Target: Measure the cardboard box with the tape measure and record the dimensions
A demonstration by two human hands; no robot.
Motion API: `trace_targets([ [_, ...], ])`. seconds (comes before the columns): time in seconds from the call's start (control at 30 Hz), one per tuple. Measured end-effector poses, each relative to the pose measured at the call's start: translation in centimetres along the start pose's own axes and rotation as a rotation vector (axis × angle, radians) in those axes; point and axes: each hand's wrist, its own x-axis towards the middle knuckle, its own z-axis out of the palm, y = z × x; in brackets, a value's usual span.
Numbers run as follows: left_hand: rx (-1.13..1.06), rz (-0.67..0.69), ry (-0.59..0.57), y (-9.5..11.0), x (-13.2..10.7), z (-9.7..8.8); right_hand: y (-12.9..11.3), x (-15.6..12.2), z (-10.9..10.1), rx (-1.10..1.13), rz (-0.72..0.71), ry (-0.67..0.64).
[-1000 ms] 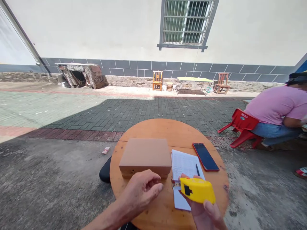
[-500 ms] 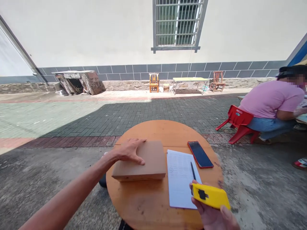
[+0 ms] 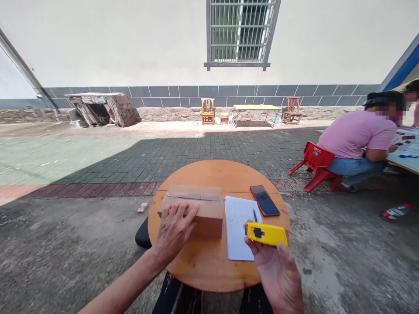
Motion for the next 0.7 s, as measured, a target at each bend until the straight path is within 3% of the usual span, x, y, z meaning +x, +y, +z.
trace_targets([
  [0.13,-0.147,-0.058,0.001,0.0,1.7,-0.8,-0.5,0.5,2.1,0.032,-0.01,0.02],
  [0.23,-0.496,-0.179,0.044,1.1,1.2,-2.2,-0.3,0.4,3.2,0.027,0.015,0.004],
  [0.3,-0.883,-0.334,-0.072,2.5,0.6,-3.4,0.2,0.1,3.6,0.003,0.045,-0.034],
  [0.4,-1.565,-0.605,-0.394,4.9,-0.1,-4.8,1.5,-0.5,3.6,-0.06,0.08,-0.117],
  [0.47,-1.887,-0.72,-0.526,6.2,-0.3,-5.1,2.3,-1.1,3.3,-0.129,0.097,-0.177],
  [0.6,-2.04,-0.873,-0.625,6.8,-0.9,-4.3,3.4,-1.8,2.5,-0.223,0.094,-0.208],
  [0.7,-2.016,-0.945,-0.605,5.1,-1.4,-4.1,3.1,-1.5,2.1,-0.195,0.088,-0.164],
])
